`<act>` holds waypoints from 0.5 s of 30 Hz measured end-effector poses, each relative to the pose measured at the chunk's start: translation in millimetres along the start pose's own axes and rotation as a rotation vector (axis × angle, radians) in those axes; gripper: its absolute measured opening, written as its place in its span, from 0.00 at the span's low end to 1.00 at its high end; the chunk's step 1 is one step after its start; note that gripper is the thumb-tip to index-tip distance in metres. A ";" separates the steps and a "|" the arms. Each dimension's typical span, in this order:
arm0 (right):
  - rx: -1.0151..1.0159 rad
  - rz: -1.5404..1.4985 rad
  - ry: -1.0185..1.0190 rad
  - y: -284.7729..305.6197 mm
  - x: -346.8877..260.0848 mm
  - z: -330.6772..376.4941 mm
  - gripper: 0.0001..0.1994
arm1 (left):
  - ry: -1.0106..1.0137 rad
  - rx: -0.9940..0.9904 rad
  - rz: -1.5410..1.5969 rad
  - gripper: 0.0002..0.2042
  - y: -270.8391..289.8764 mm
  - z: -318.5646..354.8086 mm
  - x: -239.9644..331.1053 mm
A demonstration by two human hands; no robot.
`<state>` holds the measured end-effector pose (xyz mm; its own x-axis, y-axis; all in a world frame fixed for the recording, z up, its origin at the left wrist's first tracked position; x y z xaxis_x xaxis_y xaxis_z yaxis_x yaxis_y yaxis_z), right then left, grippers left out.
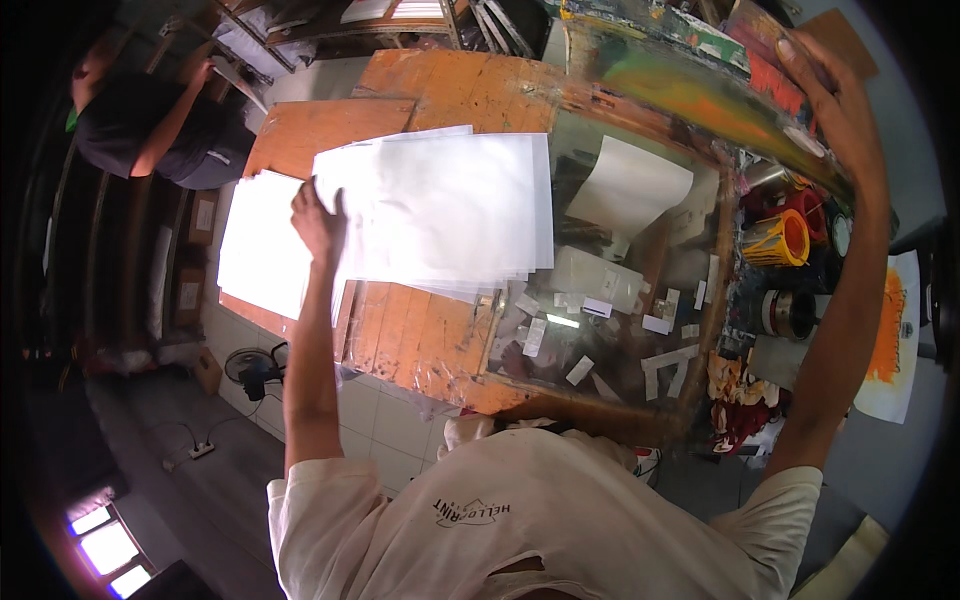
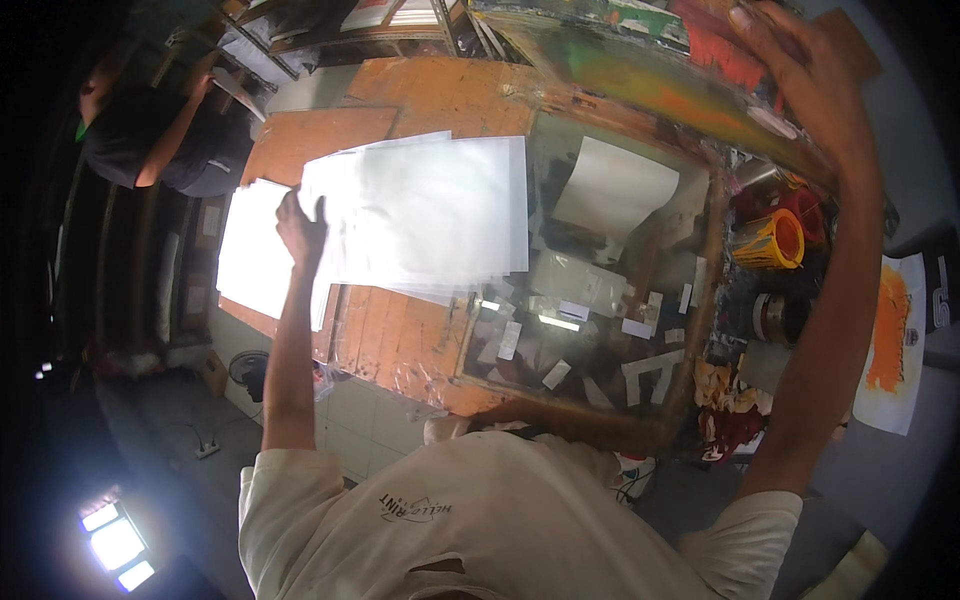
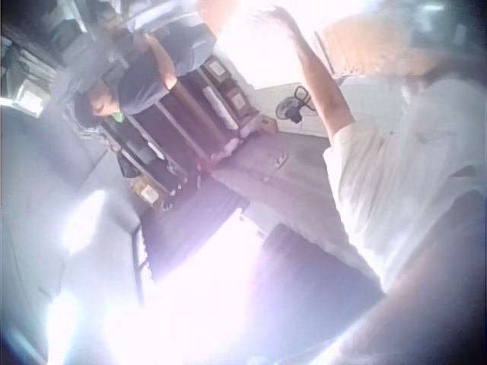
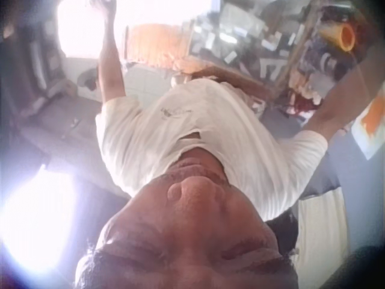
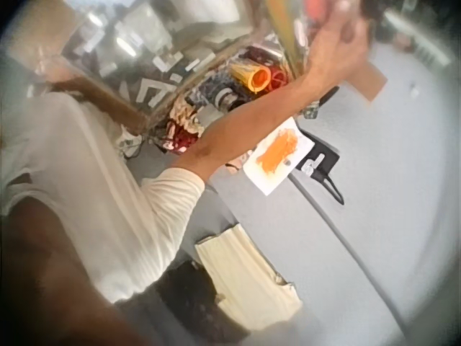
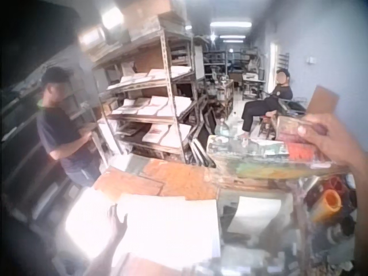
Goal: The person performs screen printing by placing sheets of paper onto a surface, lowering a screen, and pulling a squeegee across it. They repeat this process for multiple sheets, placing the printed papers to the side.
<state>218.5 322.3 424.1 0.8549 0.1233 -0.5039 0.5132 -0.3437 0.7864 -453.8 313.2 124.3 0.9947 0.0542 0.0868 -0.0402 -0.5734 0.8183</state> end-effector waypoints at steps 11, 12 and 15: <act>-0.060 -0.082 -0.187 -6.8 -57.5 23.2 0.18 | 0.014 -0.435 0.444 0.20 -31.8 180.8 292.9; -0.041 0.029 -0.016 -4.7 -75.6 24.4 0.18 | 0.016 -0.440 0.415 0.17 -32.3 176.7 290.3; -0.039 0.161 0.149 -3.7 -100.3 32.0 0.20 | 0.104 -0.367 0.570 0.08 -26.3 153.8 278.1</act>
<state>128.4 281.5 460.3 0.9262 0.2072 -0.3150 0.3696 -0.3342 0.8670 -161.6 217.6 39.6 0.7952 -0.0848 0.6004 -0.6025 -0.2224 0.7665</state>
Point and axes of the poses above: each hand's wrist, its own z-axis away from the middle knuckle, its own y-axis out of the back of the hand, x = y × z, the point moved 8 cm from there along -z, towards the middle knuckle, and after that the axes turned 4 degrees about -z, right-handed, at the moved point
